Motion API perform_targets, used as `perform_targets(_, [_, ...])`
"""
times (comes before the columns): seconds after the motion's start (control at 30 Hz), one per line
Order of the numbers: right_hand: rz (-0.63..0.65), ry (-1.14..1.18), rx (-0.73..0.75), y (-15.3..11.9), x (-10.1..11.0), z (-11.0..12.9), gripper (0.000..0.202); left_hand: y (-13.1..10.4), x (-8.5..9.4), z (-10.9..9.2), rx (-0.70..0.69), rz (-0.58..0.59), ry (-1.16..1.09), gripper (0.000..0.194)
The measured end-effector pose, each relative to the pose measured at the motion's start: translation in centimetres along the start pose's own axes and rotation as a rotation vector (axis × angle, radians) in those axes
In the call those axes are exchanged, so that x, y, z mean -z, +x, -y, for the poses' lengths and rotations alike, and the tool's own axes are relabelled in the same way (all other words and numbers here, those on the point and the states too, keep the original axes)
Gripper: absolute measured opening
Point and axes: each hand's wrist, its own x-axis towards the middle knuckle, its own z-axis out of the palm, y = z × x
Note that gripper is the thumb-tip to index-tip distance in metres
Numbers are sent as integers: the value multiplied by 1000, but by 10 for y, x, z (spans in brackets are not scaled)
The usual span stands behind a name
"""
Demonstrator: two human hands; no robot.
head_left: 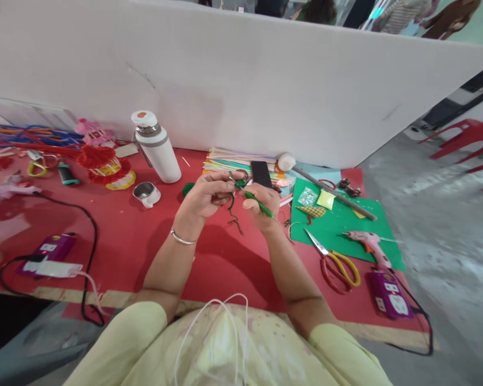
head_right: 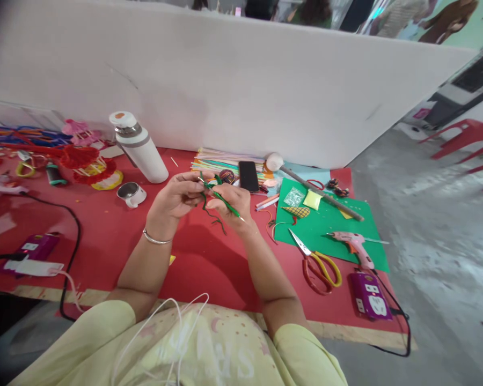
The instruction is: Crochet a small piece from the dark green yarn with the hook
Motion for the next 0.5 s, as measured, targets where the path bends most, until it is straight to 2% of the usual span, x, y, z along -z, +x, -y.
perform_targets(0.13, [121,85,72,8,18,-5,56,-1,12,-9,43,43,92,32])
perform_targets(0.33, [224,43,108,13,35,1,22,-2,14,-10,-3,2,156,27])
perform_targets(0.5, [248,81,116,14,41,8,14,-1,14,-11,-3,-10,196,23])
